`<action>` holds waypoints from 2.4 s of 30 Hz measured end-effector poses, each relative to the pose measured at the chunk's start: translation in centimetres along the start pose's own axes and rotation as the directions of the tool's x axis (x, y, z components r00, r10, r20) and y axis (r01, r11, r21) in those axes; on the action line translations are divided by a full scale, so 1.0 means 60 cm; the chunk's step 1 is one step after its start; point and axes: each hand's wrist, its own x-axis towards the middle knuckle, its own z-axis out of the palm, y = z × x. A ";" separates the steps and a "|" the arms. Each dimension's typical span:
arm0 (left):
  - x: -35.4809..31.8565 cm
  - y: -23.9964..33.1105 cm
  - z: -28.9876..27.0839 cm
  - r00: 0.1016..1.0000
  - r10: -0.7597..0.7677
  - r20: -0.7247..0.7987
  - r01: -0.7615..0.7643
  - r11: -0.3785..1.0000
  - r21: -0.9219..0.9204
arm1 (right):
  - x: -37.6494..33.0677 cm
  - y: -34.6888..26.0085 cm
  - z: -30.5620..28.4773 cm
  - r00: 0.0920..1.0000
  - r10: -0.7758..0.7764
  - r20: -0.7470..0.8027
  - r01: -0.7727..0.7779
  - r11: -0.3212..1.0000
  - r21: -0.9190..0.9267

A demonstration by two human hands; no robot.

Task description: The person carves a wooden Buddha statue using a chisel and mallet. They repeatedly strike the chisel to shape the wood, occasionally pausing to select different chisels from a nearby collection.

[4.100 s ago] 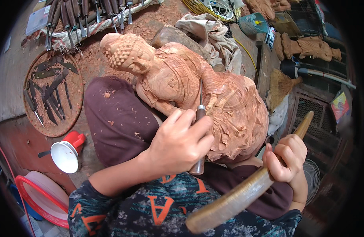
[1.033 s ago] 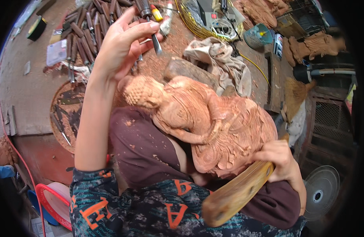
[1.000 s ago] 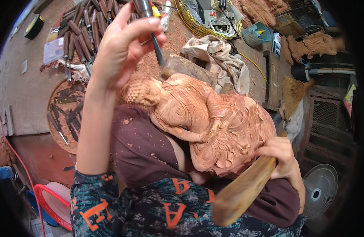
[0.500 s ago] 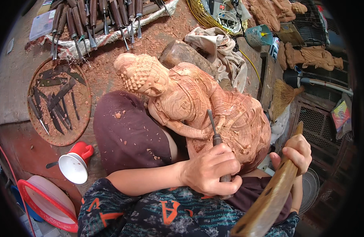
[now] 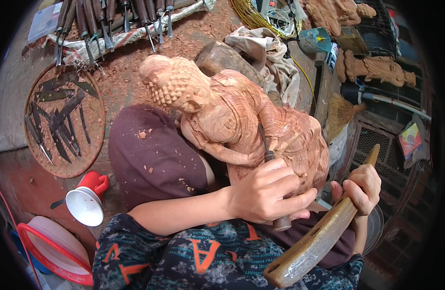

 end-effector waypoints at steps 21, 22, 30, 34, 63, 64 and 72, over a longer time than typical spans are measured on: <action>0.005 -0.020 0.015 0.986 0.166 0.017 -0.167 0.986 0.011 | -0.019 0.002 -0.003 0.999 0.002 -0.032 0.000 0.997 0.077; 0.006 -0.020 0.015 0.986 0.163 0.018 -0.163 0.987 0.013 | -0.019 0.002 -0.002 1.000 0.007 -0.030 -0.005 0.997 0.078; 0.004 -0.028 0.021 0.993 0.119 0.025 -0.121 0.988 0.095 | -0.020 0.004 0.001 0.999 0.018 -0.049 -0.014 0.997 0.081; -0.004 -0.022 0.034 0.990 0.143 0.019 -0.144 0.981 0.130 | -0.016 0.001 -0.005 0.999 0.028 -0.014 -0.028 0.999 0.046; -0.003 -0.032 0.037 0.989 0.146 -0.014 -0.144 0.986 0.087 | -0.052 0.019 0.016 0.985 -0.079 -0.151 0.056 0.987 -0.152; -0.001 -0.033 0.035 0.990 0.138 -0.019 -0.136 0.988 0.068 | -0.056 0.020 0.010 0.997 -0.066 -0.028 0.054 0.947 -0.317; 0.016 -0.048 -0.030 0.983 0.125 0.138 -0.119 0.991 -0.055 | -0.054 0.018 0.004 0.976 -0.046 -0.211 0.044 0.999 -0.017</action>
